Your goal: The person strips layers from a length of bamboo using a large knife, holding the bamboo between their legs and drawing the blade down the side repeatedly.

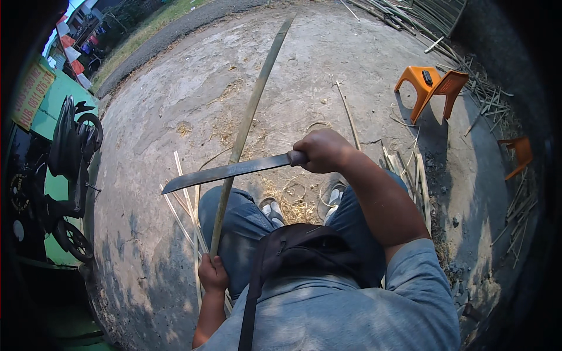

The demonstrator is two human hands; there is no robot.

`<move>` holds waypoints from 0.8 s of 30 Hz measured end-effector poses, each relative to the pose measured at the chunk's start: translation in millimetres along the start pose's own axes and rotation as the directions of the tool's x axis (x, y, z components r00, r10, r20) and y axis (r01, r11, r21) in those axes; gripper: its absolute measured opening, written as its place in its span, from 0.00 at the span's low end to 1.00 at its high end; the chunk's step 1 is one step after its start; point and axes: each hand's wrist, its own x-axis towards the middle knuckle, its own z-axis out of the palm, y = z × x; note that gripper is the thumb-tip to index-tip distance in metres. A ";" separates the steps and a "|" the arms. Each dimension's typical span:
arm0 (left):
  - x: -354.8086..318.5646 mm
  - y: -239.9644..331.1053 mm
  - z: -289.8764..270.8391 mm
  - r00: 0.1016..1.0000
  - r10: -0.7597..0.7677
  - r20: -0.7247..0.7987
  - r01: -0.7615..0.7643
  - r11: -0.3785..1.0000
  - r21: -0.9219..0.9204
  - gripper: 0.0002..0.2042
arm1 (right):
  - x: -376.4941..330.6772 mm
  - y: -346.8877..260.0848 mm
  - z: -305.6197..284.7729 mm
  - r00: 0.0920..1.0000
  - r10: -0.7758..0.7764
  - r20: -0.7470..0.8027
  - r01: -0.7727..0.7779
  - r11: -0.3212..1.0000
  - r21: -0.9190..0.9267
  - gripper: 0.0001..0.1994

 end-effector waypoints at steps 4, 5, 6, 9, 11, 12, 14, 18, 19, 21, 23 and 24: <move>-0.5 0.8 -1.9 1.000 -0.001 0.000 0.001 0.999 0.049 0.28 | 1.5 -19.6 17.1 0.989 -0.134 -0.057 0.137 0.990 0.041 0.06; 0.3 4.2 -2.9 1.000 0.000 0.002 0.000 0.999 0.051 0.28 | 3.0 -25.9 18.7 0.993 -0.116 -0.014 0.116 0.993 0.021 0.07; 1.4 9.2 -3.8 1.000 0.003 -0.006 -0.003 0.998 0.058 0.28 | 4.8 -30.1 17.9 0.994 -0.112 -0.006 0.112 0.994 -0.004 0.07; 0.2 7.5 -3.9 1.000 0.002 -0.024 0.000 0.997 0.080 0.28 | 8.3 -28.7 12.5 0.996 -0.090 -0.019 0.089 0.996 -0.024 0.07; -0.1 2.3 -1.5 0.999 0.002 -0.033 0.001 0.996 0.089 0.28 | 10.1 -16.9 11.3 0.998 -0.065 -0.027 0.065 0.998 -0.003 0.07; 0.3 0.1 -0.3 0.999 0.004 -0.035 -0.001 0.996 0.094 0.28 | 12.3 -11.0 12.5 0.999 0.004 -0.038 -0.003 0.999 0.034 0.07; 0.5 0.5 0.2 0.999 0.008 -0.037 -0.004 0.995 0.097 0.29 | 10.6 -5.7 13.2 0.994 0.087 -0.058 -0.083 0.994 0.075 0.07; 0.8 5.5 -4.2 1.000 -0.004 -0.029 0.007 0.994 0.109 0.29 | 7.3 -12.9 15.2 0.996 0.085 -0.029 -0.084 0.996 0.034 0.07; 0.2 5.6 -5.1 1.000 -0.004 -0.027 0.007 0.993 0.114 0.29 | 5.9 -17.6 16.1 0.999 0.048 -0.012 -0.047 0.998 0.045 0.07; 0.9 7.4 -7.0 1.000 -0.011 -0.015 0.012 0.995 0.098 0.30 | 8.0 -25.2 21.9 0.999 -0.033 0.016 0.032 0.999 0.032 0.08; 1.2 9.0 -10.4 1.000 -0.017 -0.001 0.017 0.997 0.082 0.30 | 7.4 -33.0 29.1 0.992 -0.119 -0.039 0.120 0.992 0.037 0.07; 1.0 9.4 -13.3 0.999 -0.034 0.030 0.032 0.996 0.086 0.30 | 8.7 -33.4 28.9 0.992 -0.117 -0.039 0.118 0.992 0.039 0.07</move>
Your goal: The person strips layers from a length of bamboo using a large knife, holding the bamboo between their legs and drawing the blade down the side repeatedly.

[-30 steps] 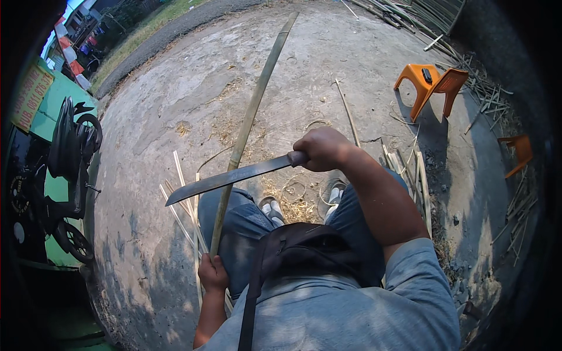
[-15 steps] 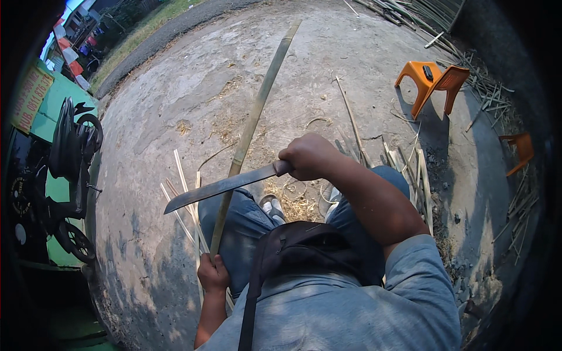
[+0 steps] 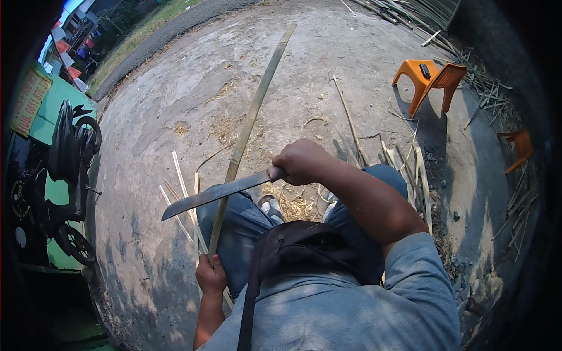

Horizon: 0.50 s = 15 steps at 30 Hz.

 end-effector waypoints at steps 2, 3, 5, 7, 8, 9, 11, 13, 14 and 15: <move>-0.5 0.5 -7.0 0.999 -0.019 0.037 0.019 1.000 0.005 0.31 | 1.5 0.7 -2.9 0.999 0.026 0.047 -0.024 0.999 -0.045 0.08; 0.4 0.2 -11.5 0.997 -0.025 0.072 0.025 1.000 -0.006 0.31 | 0.2 5.0 -6.9 0.998 0.047 0.046 -0.045 0.998 -0.043 0.08; 2.4 0.7 -13.8 0.993 -0.037 0.113 0.039 0.999 -0.015 0.32 | -3.2 23.7 -11.7 0.997 0.082 -0.002 -0.083 0.996 -0.019 0.07; 3.5 3.0 -14.6 0.992 -0.047 0.119 0.050 0.999 -0.023 0.32 | -3.2 35.0 -17.3 0.970 0.241 -0.028 -0.239 0.969 0.061 0.08; 5.3 5.4 -13.7 0.990 -0.052 0.127 0.055 0.998 -0.020 0.32 | -2.0 42.0 -17.0 0.963 0.267 -0.032 -0.265 0.962 0.058 0.08; 6.3 8.5 -12.5 0.993 -0.048 0.110 0.047 0.999 0.005 0.32 | -1.6 47.6 -15.5 0.955 0.294 -0.037 -0.292 0.955 0.055 0.08; 4.8 9.8 -11.0 0.994 -0.045 0.096 0.042 0.999 0.032 0.32 | -2.3 48.3 -10.3 0.954 0.298 -0.035 -0.295 0.953 0.071 0.09; 3.9 8.1 -8.2 0.998 -0.031 0.062 0.026 0.997 0.069 0.32 | -2.7 38.0 -6.5 0.970 0.238 -0.038 -0.234 0.968 0.088 0.11; 3.5 8.3 -6.4 0.997 -0.034 0.065 0.029 0.997 0.068 0.32 | -3.1 30.2 -4.0 0.984 0.179 -0.014 -0.178 0.983 0.037 0.11; 3.2 7.9 -5.5 0.998 -0.035 0.052 0.032 0.997 0.063 0.32 | -1.3 19.4 -3.0 0.987 0.158 0.032 -0.159 0.987 0.021 0.09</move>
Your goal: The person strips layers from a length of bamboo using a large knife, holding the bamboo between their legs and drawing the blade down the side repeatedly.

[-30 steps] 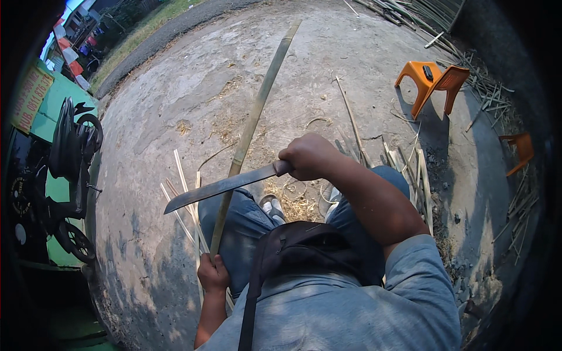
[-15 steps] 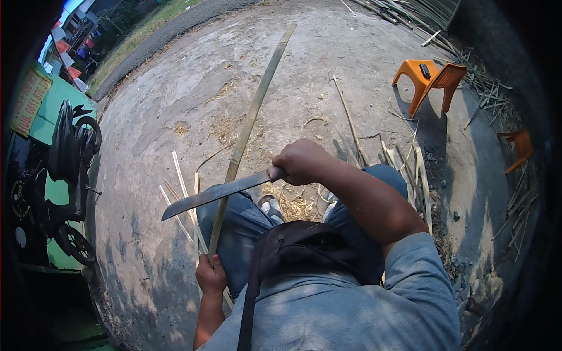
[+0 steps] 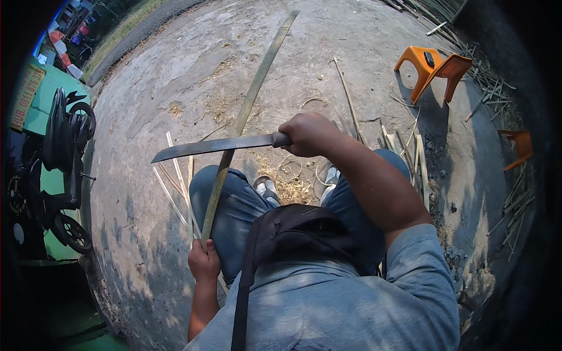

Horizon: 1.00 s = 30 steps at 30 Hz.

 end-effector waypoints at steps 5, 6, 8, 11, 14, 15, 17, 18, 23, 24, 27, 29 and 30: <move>-3.5 -9.1 8.6 1.000 0.001 -0.026 -0.002 0.999 -0.032 0.32 | 3.9 -22.3 4.6 0.990 -0.135 0.047 0.137 0.989 -0.055 0.08; -3.5 -9.7 10.6 0.999 0.011 -0.045 -0.013 0.999 -0.041 0.32 | 4.3 -20.6 1.8 0.990 -0.135 0.041 0.138 0.988 -0.075 0.08; -3.9 -9.8 12.8 0.998 0.022 -0.064 -0.025 0.998 -0.055 0.32 | 6.7 1.2 -0.4 0.992 -0.114 0.050 0.116 0.992 -0.054 0.08; -2.9 -7.6 11.2 0.999 0.004 -0.045 -0.007 0.998 -0.062 0.31 | 8.0 27.8 0.4 0.990 0.123 -0.073 -0.113 0.985 0.128 0.08; -2.1 -6.5 9.7 1.000 -0.002 -0.030 0.001 1.000 -0.027 0.31 | 6.0 30.0 1.3 0.987 0.126 -0.099 -0.114 0.986 0.124 0.08; -2.8 -9.5 9.9 1.000 0.000 -0.029 -0.001 1.000 -0.017 0.31 | 6.0 25.9 2.2 0.992 0.105 -0.076 -0.094 0.986 0.136 0.09; -1.9 -12.7 9.1 1.000 0.002 -0.029 -0.002 1.000 -0.005 0.31 | 3.8 4.7 -3.7 0.998 0.062 -0.013 -0.061 0.994 0.096 0.09; -0.5 -12.4 8.8 1.000 0.014 -0.023 -0.015 1.000 -0.028 0.31 | 1.9 -6.9 -7.2 0.998 0.027 0.052 -0.030 0.998 0.058 0.09; 10.0 -18.8 -8.8 0.995 0.038 0.090 -0.027 0.992 -0.127 0.31 | 7.9 -19.6 0.0 0.991 -0.125 0.047 0.128 0.989 -0.079 0.08; 13.5 -18.5 -16.5 0.985 0.046 0.168 -0.013 0.981 -0.193 0.32 | 6.6 -13.5 -4.1 0.994 -0.102 0.030 0.104 0.992 -0.068 0.08; 17.2 -28.4 -31.7 0.960 0.060 0.272 0.010 0.968 -0.249 0.32 | 7.7 12.2 -10.4 0.999 0.019 -0.030 -0.018 1.000 0.024 0.09; 15.8 -32.6 -38.7 0.935 0.025 0.355 0.051 0.978 -0.201 0.33 | 8.4 33.7 -8.5 0.981 0.178 -0.077 -0.167 0.977 0.131 0.13; 13.3 -34.4 -41.2 0.938 0.033 0.346 0.042 0.978 -0.206 0.33 | 7.6 38.7 -9.3 0.980 0.176 -0.088 -0.164 0.978 0.126 0.13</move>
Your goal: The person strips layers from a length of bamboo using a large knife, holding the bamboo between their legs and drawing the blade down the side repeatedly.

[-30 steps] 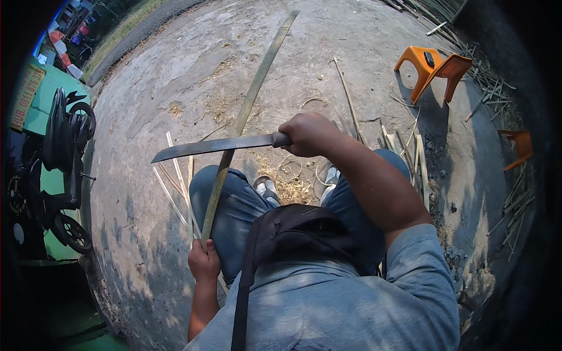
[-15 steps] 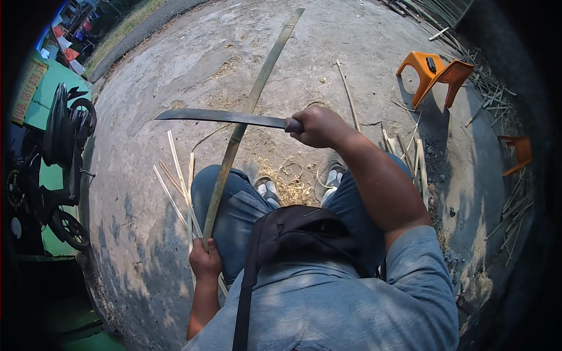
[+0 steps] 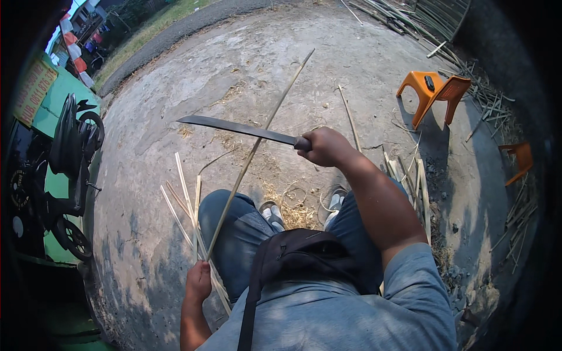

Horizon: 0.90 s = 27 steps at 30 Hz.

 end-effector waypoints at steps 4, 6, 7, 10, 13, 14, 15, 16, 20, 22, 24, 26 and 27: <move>-3.5 3.8 -3.9 1.000 0.015 -0.005 -0.015 1.000 -0.009 0.32 | -6.8 5.6 4.7 0.999 0.004 0.046 -0.005 1.000 0.025 0.14; -5.6 1.9 -4.2 1.000 -0.012 0.007 0.012 0.999 -0.033 0.32 | -11.9 -18.9 3.7 0.990 0.015 0.141 -0.009 0.999 -0.045 0.13; -5.3 -3.6 -3.3 0.998 -0.049 0.050 0.054 0.993 -0.109 0.31 | -16.1 -32.6 2.2 0.985 -0.039 0.166 0.048 0.998 -0.047 0.13; -4.2 -3.8 0.9 0.989 -0.098 0.112 0.120 0.970 -0.212 0.30 | -16.5 -51.5 16.5 0.943 -0.219 0.251 0.253 0.961 -0.108 0.11; -3.6 -16.1 9.4 0.985 -0.121 0.122 0.150 0.951 -0.270 0.30 | -13.1 -61.2 10.8 0.944 -0.204 0.260 0.239 0.965 -0.111 0.11; -2.3 -21.5 14.5 0.985 -0.121 0.119 0.152 0.943 -0.295 0.30 | -12.3 -58.3 6.4 0.949 -0.182 0.256 0.217 0.969 -0.117 0.11; 0.3 -21.5 17.3 0.990 -0.092 0.110 0.122 0.945 -0.304 0.31 | -8.8 -47.6 4.8 0.961 -0.176 0.215 0.205 0.972 -0.118 0.11; 0.5 -21.7 18.0 0.990 -0.090 0.110 0.120 0.944 -0.306 0.31 | -5.7 -37.1 1.4 0.972 -0.086 0.219 0.108 0.990 -0.090 0.12; 3.5 -20.6 17.2 0.982 -0.123 0.144 0.166 0.925 -0.341 0.32 | 1.3 -6.0 0.9 0.994 0.048 0.094 -0.053 0.997 0.057 0.14; 3.1 -24.5 15.4 0.982 -0.118 0.146 0.161 0.930 -0.332 0.32 | 1.2 -4.0 0.1 0.990 0.079 0.121 -0.089 0.993 0.081 0.15; 3.0 -24.7 14.5 0.978 -0.121 0.169 0.172 0.928 -0.331 0.31 | -4.9 -13.3 1.2 0.995 0.017 0.096 -0.027 0.995 0.094 0.14; 0.6 -24.6 14.6 0.983 -0.111 0.148 0.153 0.937 -0.315 0.31 | -10.1 -31.6 3.9 0.977 -0.009 0.213 0.011 1.000 -0.010 0.14; 0.7 -23.1 14.3 0.986 -0.100 0.130 0.135 0.946 -0.296 0.31 | -13.8 -39.3 6.5 0.970 -0.096 0.224 0.112 0.992 -0.060 0.13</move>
